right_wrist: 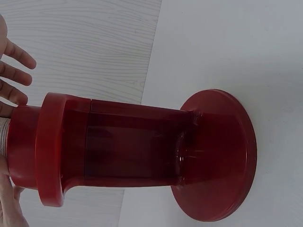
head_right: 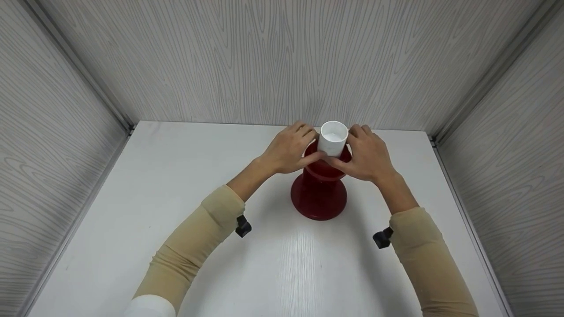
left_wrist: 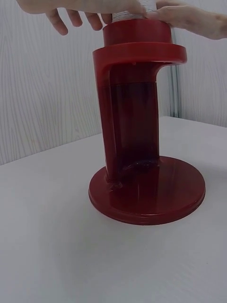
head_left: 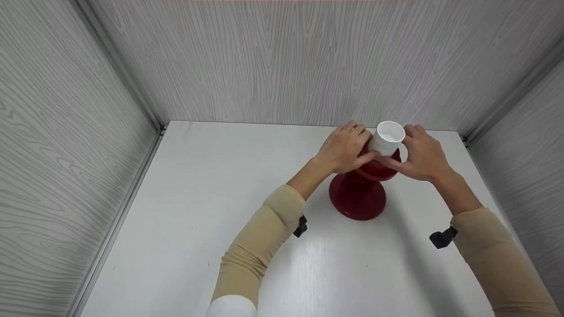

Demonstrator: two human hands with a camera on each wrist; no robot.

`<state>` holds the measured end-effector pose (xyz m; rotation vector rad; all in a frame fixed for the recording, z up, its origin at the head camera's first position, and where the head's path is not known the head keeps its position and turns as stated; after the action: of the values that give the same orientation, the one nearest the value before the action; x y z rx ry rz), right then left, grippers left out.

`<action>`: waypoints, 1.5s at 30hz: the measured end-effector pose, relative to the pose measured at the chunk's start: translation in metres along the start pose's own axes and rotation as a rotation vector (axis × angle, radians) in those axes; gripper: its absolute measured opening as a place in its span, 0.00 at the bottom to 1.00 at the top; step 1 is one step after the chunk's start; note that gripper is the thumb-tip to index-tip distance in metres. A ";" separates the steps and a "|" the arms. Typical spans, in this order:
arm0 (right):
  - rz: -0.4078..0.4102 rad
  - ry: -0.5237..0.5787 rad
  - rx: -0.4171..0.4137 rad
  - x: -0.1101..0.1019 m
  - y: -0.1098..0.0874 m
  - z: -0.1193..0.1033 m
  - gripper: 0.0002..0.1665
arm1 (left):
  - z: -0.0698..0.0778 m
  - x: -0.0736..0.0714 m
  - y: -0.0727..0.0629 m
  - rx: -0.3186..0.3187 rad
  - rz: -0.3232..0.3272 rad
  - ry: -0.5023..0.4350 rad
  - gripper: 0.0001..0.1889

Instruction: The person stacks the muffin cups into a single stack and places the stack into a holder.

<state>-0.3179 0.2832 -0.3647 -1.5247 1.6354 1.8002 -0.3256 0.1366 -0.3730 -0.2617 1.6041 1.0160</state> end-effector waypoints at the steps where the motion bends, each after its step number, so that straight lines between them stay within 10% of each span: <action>1: -0.003 0.001 0.003 0.000 0.000 0.000 0.39 | 0.000 0.000 0.000 -0.001 0.002 -0.001 0.30; 45: -0.110 0.073 0.106 0.007 -0.001 0.009 0.34 | -0.004 0.011 -0.001 -0.035 -0.084 0.014 0.31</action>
<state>-0.3245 0.2878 -0.3725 -1.6166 1.6186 1.5937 -0.3315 0.1373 -0.3836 -0.3578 1.5763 0.9801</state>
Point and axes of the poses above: each hand's wrist, its own y-axis towards the middle knuckle, its own x-axis out of the palm, z = x × y, the point moved 9 cm from there along y, towards the middle knuckle, and after that the axes turned 10 degrees about z, right-handed, at the moved point
